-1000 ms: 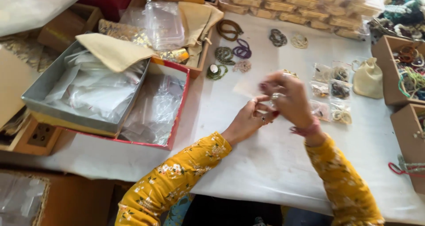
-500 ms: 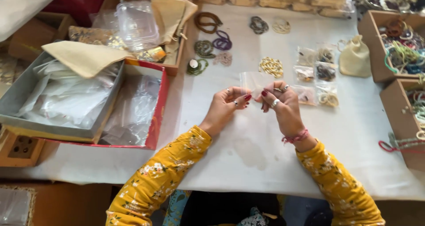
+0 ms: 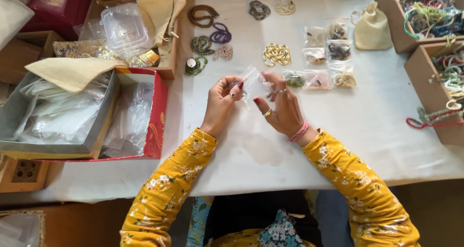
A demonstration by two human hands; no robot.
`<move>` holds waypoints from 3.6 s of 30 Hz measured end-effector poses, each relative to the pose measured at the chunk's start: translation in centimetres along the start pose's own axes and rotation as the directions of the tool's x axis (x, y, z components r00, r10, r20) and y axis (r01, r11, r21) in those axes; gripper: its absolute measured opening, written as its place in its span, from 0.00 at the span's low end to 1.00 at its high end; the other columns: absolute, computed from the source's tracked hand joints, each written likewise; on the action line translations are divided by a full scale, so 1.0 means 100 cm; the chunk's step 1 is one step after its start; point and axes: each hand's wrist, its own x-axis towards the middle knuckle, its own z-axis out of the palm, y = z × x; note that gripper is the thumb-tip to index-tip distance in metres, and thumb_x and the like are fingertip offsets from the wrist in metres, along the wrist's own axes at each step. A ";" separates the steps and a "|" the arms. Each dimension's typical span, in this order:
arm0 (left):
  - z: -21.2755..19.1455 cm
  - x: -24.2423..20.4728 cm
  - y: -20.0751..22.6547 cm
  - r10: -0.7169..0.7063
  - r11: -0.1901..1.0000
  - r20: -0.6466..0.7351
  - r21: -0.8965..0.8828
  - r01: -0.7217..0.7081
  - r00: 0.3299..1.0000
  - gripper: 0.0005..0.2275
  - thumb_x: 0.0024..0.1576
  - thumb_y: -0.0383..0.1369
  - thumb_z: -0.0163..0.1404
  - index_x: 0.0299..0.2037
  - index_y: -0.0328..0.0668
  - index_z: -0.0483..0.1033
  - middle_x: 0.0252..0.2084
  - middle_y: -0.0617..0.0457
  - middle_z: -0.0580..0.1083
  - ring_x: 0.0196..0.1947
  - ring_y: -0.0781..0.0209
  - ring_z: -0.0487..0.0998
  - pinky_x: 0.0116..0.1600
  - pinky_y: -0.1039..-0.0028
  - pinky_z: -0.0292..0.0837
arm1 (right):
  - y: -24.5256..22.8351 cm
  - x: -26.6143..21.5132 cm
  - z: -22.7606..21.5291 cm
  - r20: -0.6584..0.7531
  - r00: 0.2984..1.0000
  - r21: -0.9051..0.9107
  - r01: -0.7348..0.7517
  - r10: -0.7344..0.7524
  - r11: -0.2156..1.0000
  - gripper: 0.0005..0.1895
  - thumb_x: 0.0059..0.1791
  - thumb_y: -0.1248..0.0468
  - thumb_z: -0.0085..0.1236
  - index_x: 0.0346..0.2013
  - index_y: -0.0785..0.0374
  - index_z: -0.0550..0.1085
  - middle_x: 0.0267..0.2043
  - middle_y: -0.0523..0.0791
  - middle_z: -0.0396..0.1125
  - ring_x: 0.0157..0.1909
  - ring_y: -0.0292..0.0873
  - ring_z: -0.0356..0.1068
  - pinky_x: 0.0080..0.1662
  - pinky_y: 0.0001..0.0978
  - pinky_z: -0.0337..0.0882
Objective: The recorder is seen sorting various jewelry items and placing them into small clear plastic bags.
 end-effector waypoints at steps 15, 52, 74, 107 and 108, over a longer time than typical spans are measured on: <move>0.008 -0.004 0.011 -0.057 0.978 0.159 0.205 0.024 0.986 0.08 0.62 0.29 0.54 0.46 0.33 0.82 0.40 0.57 0.81 0.39 0.74 0.77 0.48 0.84 0.74 | 0.027 -0.011 -0.010 -0.024 0.987 0.259 -0.146 0.158 0.955 0.22 0.55 0.74 0.57 0.60 0.63 0.62 0.29 0.40 0.64 0.27 0.27 0.61 0.30 0.20 0.61; 0.009 -0.008 0.015 0.008 0.971 0.198 0.233 -0.055 0.980 0.09 0.61 0.26 0.54 0.50 0.34 0.80 0.44 0.57 0.80 0.45 0.73 0.77 0.51 0.80 0.74 | 0.005 -0.008 -0.016 0.065 0.994 -0.074 0.093 -0.088 0.993 0.12 0.48 0.69 0.67 0.44 0.60 0.76 0.43 0.45 0.70 0.36 0.44 0.73 0.38 0.35 0.75; 0.003 -0.004 0.006 -0.008 0.998 0.144 0.069 -0.002 0.990 0.08 0.63 0.24 0.50 0.51 0.33 0.76 0.44 0.53 0.77 0.40 0.70 0.78 0.49 0.76 0.79 | 0.005 -0.006 -0.014 0.134 0.991 0.112 -0.017 0.002 0.994 0.13 0.46 0.71 0.66 0.44 0.63 0.77 0.31 0.42 0.67 0.25 0.33 0.63 0.29 0.26 0.67; 0.022 -0.025 0.035 0.390 0.085 0.486 0.827 -0.556 0.782 0.34 0.54 0.49 0.59 0.68 0.42 0.65 0.59 0.53 0.71 0.61 0.56 0.68 0.75 0.45 0.38 | 0.015 -0.009 -0.014 0.374 0.921 0.178 -0.187 0.109 0.966 0.10 0.51 0.73 0.56 0.48 0.69 0.77 0.42 0.45 0.70 0.39 0.36 0.68 0.42 0.27 0.70; 0.022 -0.026 0.035 0.402 0.088 0.475 0.831 -0.549 0.783 0.34 0.54 0.49 0.59 0.68 0.42 0.65 0.59 0.53 0.71 0.61 0.56 0.68 0.75 0.45 0.38 | 0.016 -0.006 -0.014 0.384 0.918 0.173 -0.178 0.100 0.969 0.10 0.51 0.73 0.56 0.48 0.69 0.77 0.42 0.45 0.70 0.39 0.36 0.68 0.42 0.27 0.70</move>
